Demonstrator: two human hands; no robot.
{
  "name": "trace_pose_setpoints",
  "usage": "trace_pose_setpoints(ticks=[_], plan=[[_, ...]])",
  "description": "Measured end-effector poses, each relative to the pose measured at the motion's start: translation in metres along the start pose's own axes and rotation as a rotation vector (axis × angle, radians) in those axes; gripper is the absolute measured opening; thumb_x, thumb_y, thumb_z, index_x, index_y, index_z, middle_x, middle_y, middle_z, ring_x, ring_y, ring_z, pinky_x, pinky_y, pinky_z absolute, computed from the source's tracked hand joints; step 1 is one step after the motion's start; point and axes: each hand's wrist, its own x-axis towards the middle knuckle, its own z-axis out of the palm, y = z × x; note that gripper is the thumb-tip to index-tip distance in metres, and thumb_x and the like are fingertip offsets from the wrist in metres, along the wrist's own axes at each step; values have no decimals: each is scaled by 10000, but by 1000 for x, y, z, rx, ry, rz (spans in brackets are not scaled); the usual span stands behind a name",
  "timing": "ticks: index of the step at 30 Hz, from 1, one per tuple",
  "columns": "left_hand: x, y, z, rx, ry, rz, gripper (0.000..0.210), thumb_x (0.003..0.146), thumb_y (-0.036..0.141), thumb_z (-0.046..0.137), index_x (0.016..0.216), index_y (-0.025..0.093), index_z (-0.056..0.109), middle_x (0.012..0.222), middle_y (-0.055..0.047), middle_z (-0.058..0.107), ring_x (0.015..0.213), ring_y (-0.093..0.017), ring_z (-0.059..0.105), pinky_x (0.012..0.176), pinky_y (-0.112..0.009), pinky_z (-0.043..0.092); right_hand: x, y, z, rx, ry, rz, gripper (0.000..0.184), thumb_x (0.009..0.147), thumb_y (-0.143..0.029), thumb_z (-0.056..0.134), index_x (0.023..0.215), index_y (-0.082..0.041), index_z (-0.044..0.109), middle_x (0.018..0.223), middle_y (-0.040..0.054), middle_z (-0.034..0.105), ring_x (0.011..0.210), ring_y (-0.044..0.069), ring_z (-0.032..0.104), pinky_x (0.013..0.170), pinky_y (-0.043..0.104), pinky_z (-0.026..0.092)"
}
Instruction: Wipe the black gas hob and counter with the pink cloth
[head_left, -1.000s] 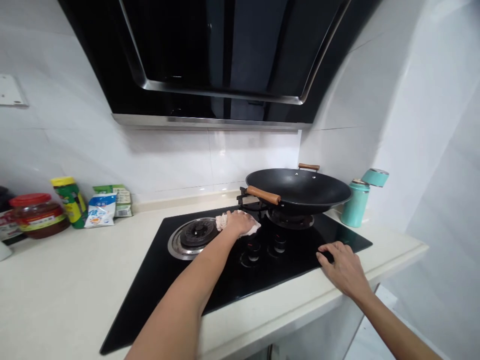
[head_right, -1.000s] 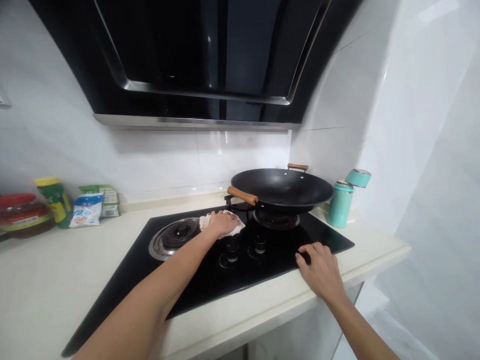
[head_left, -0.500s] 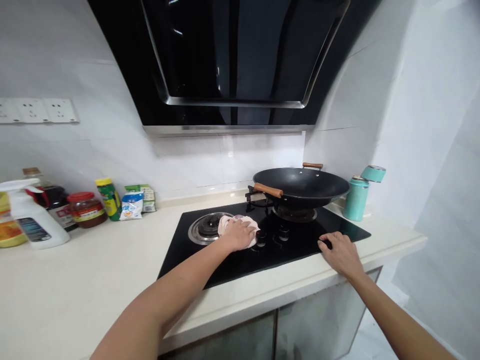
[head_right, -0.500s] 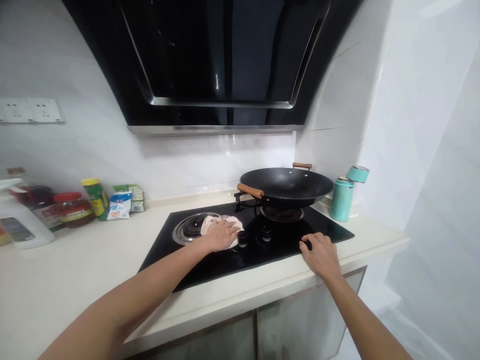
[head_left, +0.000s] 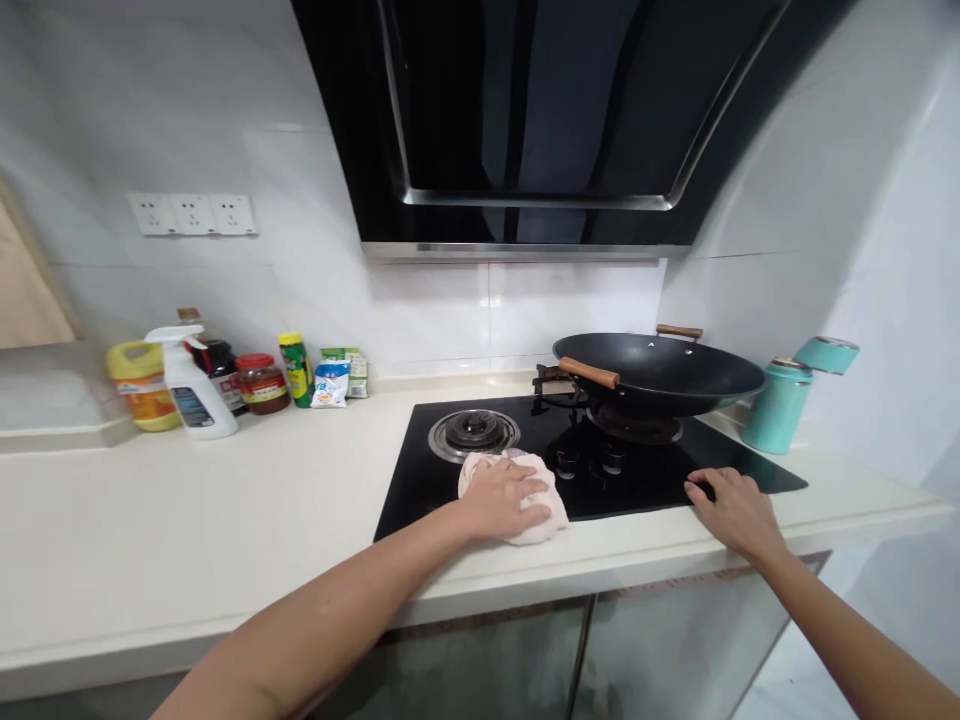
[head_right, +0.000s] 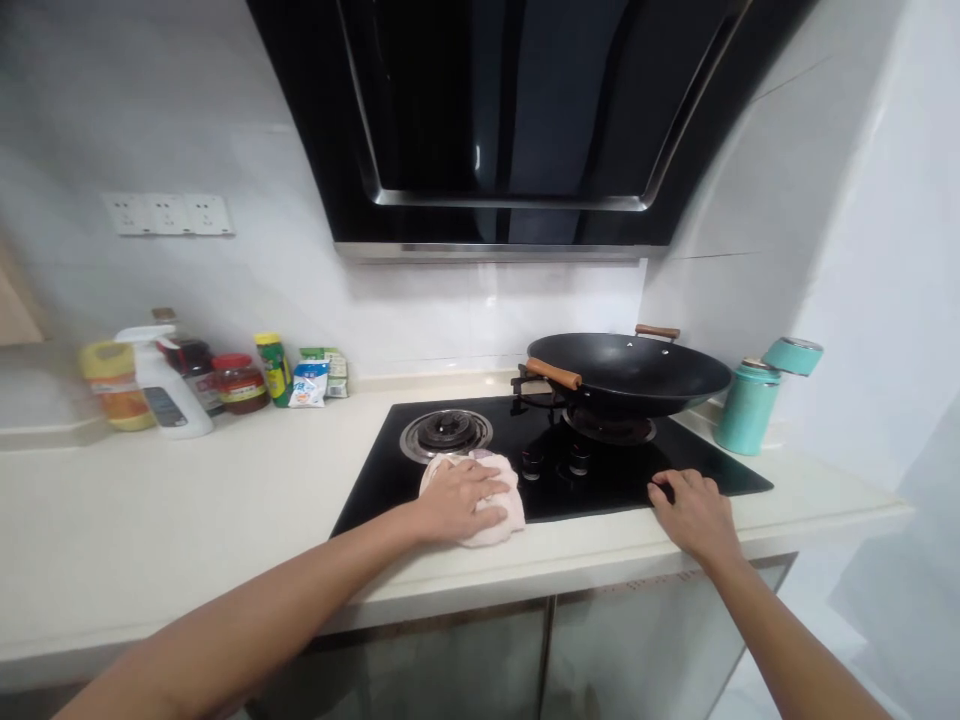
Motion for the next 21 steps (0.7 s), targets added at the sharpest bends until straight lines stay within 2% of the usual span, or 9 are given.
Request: trace_pose_setpoints(ticks=[5, 10, 12, 15, 18, 21], plan=[[3, -41, -4, 2, -3, -172, 585, 921, 708, 369, 1383, 413, 573, 1601, -10, 433, 1462, -356, 350, 1153, -663, 243, 2, 4, 1, -33, -37, 2, 500, 953, -530, 316, 1141, -250, 685, 1188, 115, 622, 1063, 331, 565, 892, 471, 464], [-22, -87, -13, 47, -17, -337, 613, 890, 750, 366, 1384, 441, 557, 1608, 9, 413, 1448, -362, 373, 1189, -672, 165, 2, 7, 3, -29, -40, -5, 530, 940, -559, 310, 1151, -252, 687, 1199, 121, 618, 1053, 344, 568, 881, 479, 473], [-37, -104, -23, 63, -40, -403, 640, 860, 770, 391, 1384, 445, 562, 1578, -9, 446, 1412, -380, 416, 1172, -652, 228, 3, 7, 3, -23, -40, -5, 540, 936, -571, 308, 1149, -253, 689, 1201, 122, 620, 1058, 350, 568, 880, 482, 476], [-62, -126, -40, 59, -94, -496, 729, 797, 824, 427, 1373, 411, 599, 1471, -84, 529, 1311, -398, 513, 1079, -561, 397, 3, 7, 3, -16, -48, -4, 549, 931, -581, 306, 1139, -255, 696, 1194, 124, 627, 1061, 357, 572, 881, 489, 478], [-87, -136, -47, 51, -102, -572, 779, 780, 859, 405, 1378, 400, 602, 1374, -120, 569, 1233, -393, 564, 1012, -546, 448, 2, 6, 2, -12, -44, -4, 554, 929, -576, 302, 1140, -255, 702, 1186, 131, 632, 1062, 364, 572, 873, 498, 482], [-107, -128, -40, 71, -37, -595, 697, 857, 797, 354, 1405, 418, 558, 1423, -98, 539, 1276, -388, 523, 1016, -582, 430, 0, 4, 1, -14, -34, -7, 547, 922, -562, 316, 1146, -246, 702, 1184, 141, 634, 1057, 371, 572, 868, 506, 482]])
